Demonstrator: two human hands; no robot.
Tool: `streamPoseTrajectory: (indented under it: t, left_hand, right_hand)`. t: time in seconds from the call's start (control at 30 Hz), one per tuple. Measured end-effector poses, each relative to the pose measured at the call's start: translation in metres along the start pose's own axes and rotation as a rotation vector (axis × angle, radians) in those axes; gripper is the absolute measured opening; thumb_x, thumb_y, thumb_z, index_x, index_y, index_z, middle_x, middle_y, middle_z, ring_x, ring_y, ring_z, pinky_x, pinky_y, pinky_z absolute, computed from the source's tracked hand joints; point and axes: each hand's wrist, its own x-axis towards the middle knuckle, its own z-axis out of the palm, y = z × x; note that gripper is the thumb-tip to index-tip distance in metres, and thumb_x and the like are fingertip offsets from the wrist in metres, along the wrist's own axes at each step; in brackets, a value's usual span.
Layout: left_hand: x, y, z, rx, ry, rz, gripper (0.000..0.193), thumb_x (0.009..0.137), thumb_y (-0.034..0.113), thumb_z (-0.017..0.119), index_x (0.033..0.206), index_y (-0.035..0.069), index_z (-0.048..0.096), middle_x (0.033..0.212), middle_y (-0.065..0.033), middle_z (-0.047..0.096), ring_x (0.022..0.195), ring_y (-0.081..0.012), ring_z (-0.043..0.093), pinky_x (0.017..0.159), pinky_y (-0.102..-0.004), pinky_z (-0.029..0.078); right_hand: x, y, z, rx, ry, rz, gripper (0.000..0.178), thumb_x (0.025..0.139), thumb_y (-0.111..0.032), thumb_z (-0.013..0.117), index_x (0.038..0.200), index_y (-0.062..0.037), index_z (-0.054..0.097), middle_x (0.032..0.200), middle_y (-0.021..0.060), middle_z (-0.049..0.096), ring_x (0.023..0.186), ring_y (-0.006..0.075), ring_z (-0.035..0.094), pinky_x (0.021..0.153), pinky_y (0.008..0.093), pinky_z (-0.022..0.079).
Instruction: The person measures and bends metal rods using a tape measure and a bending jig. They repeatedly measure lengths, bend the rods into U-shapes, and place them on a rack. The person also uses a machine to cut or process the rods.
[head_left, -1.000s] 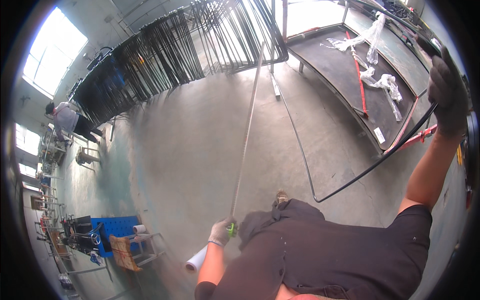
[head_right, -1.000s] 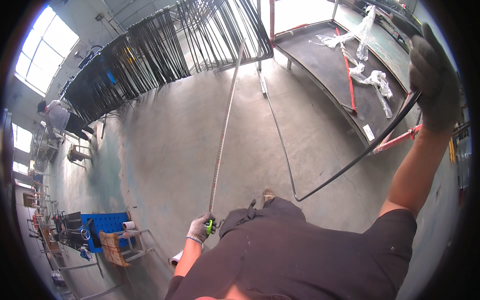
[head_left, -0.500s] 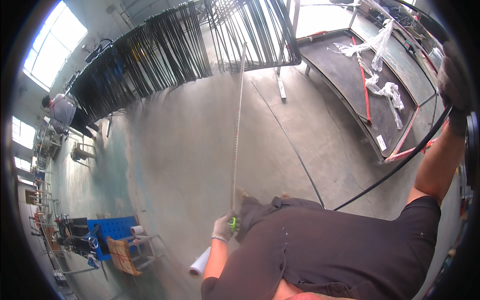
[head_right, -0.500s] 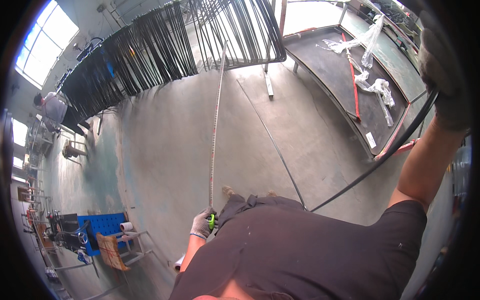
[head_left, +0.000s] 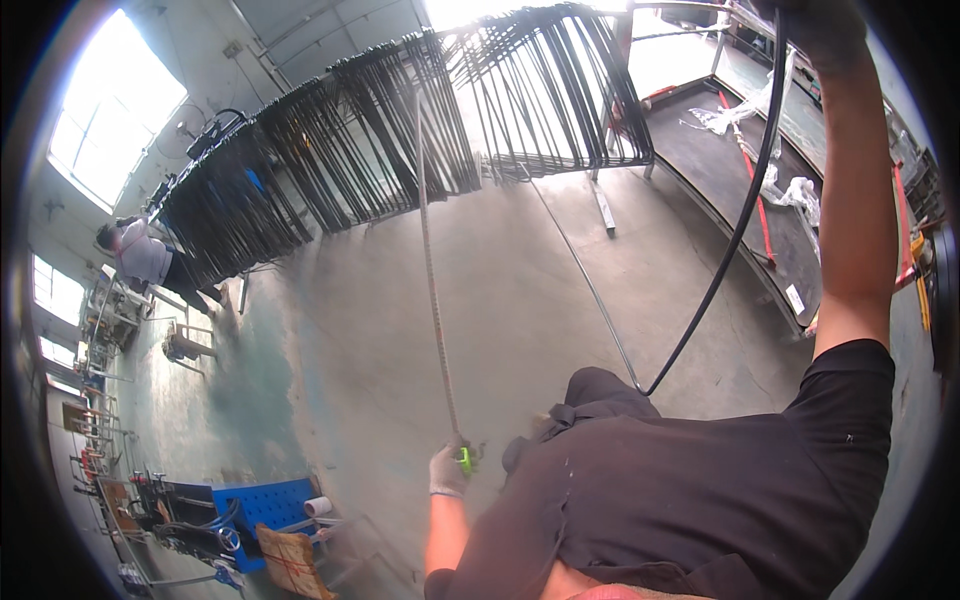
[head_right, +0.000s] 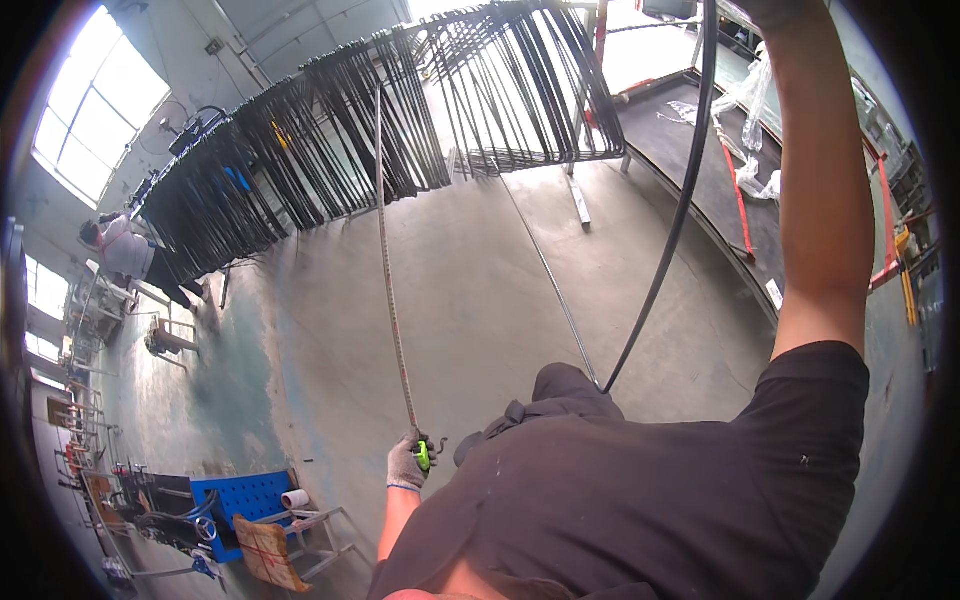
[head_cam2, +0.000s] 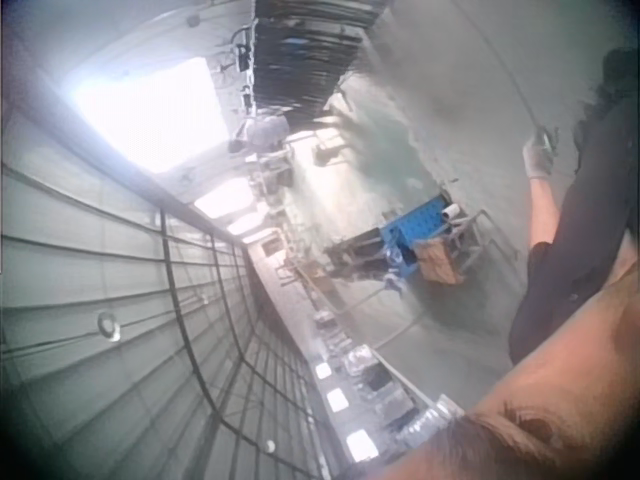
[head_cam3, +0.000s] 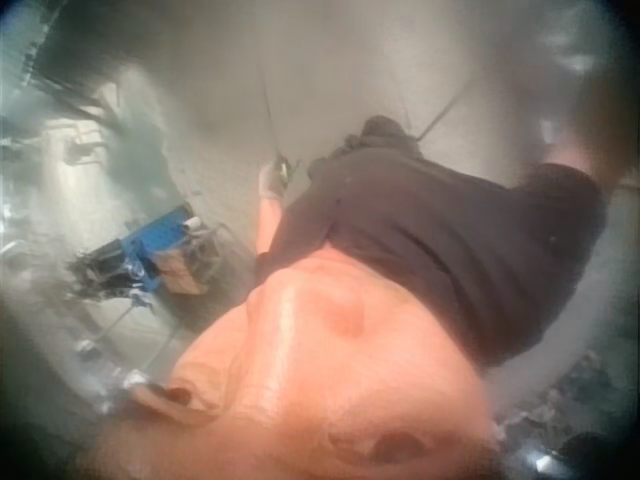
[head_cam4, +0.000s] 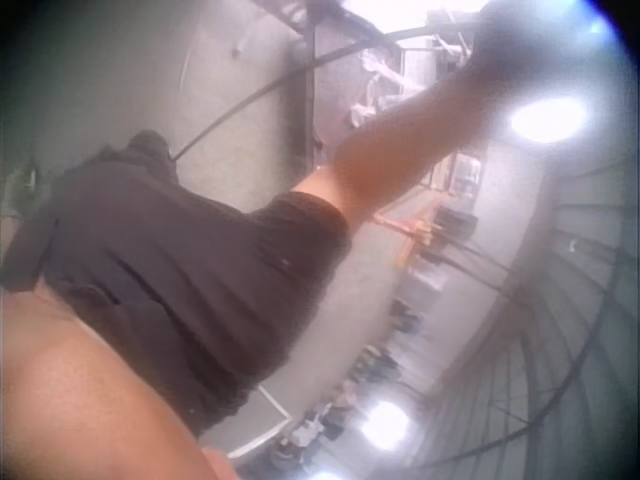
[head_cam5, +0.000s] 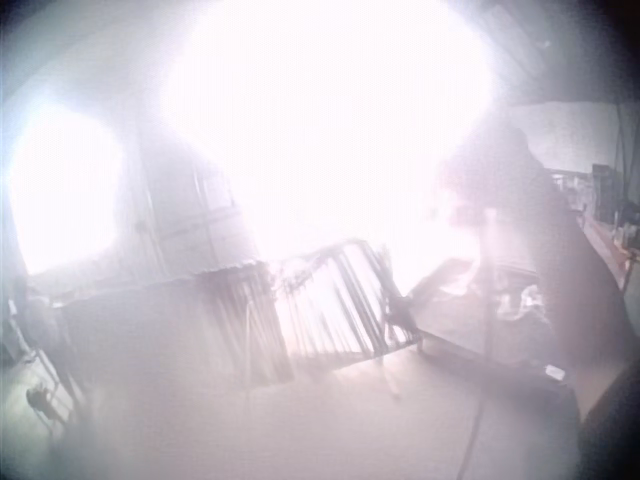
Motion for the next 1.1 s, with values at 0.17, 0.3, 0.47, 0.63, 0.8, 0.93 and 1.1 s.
streamPoseTrajectory:
  t: [0.17,0.3,0.47,0.63,0.8,0.93,1.1]
  left_hand:
    - [0.029,0.008,-0.016,-0.086,0.004,-0.078,0.042,0.108,0.046,0.068,0.108,0.004,0.07,0.088,-0.0146,0.073,0.07,-0.0281,0.07,0.06,-0.0413,0.055]
    - [0.058,0.023,-0.015,-0.077,0.117,-0.068,0.036,0.109,0.038,0.069,0.109,0.002,0.072,0.09,-0.0142,0.075,0.075,-0.0312,0.072,0.065,-0.0422,0.056]
    - [0.086,0.085,-0.025,0.197,0.224,0.102,0.037,0.106,0.041,0.075,0.103,0.004,0.076,0.088,-0.0097,0.073,0.072,-0.0213,0.068,0.065,-0.0356,0.055]
    - [0.097,0.181,-0.037,-0.076,0.292,0.123,0.035,0.105,0.043,0.075,0.102,0.008,0.074,0.082,-0.0092,0.073,0.066,-0.0223,0.07,0.057,-0.0396,0.056]
    - [0.131,0.228,-0.051,-0.271,0.201,0.202,0.034,0.108,0.043,0.071,0.105,0.009,0.072,0.083,-0.0073,0.07,0.066,-0.023,0.068,0.056,-0.0398,0.055]
    - [0.155,0.255,-0.074,-0.384,0.3,0.199,0.035,0.111,0.042,0.066,0.106,0.007,0.069,0.084,-0.0087,0.069,0.066,-0.024,0.067,0.059,-0.0397,0.055]
    - [0.218,0.332,-0.136,-0.392,0.319,0.217,0.035,0.112,0.039,0.064,0.107,0.004,0.067,0.085,-0.0101,0.069,0.068,-0.0245,0.068,0.06,-0.0391,0.055]
  right_hand:
    - [0.043,-0.065,0.081,0.141,-0.063,0.016,0.044,0.108,-0.033,0.052,0.134,-0.0017,0.068,0.102,0.0095,0.071,0.086,0.0283,0.071,0.079,0.043,0.06]
    - [0.077,-0.125,0.166,0.266,-0.108,0.031,0.043,0.11,-0.032,0.05,0.136,-0.0018,0.067,0.103,0.01,0.069,0.088,0.0281,0.07,0.082,0.0431,0.059]
    - [0.119,-0.195,0.309,0.469,-0.184,0.054,0.043,0.113,-0.031,0.047,0.139,-0.0018,0.067,0.105,0.0106,0.066,0.09,0.0279,0.068,0.085,0.0432,0.058]
    - [0.131,-0.259,0.496,0.638,-0.42,0.042,0.043,0.117,-0.03,0.045,0.142,-0.0019,0.066,0.106,0.0111,0.063,0.092,0.0276,0.066,0.089,0.0433,0.056]
    - [0.133,-0.3,0.647,0.497,-0.958,0.648,0.062,0.111,-0.046,0.044,0.136,0.0024,0.073,0.151,0.0311,0.062,0.141,0.0461,0.061,0.12,0.0532,0.047]
    - [0.139,-0.467,0.579,0.5,-0.641,1.086,0.051,0.103,-0.046,0.055,0.134,-0.0119,0.077,0.139,0.0223,0.074,0.135,0.041,0.067,0.114,0.048,0.052]
    - [0.241,-0.635,0.448,1.169,-0.502,1.11,0.036,0.104,-0.032,0.072,0.133,-0.0115,0.078,0.129,0.0141,0.08,0.12,0.0273,0.075,0.106,0.0368,0.055]
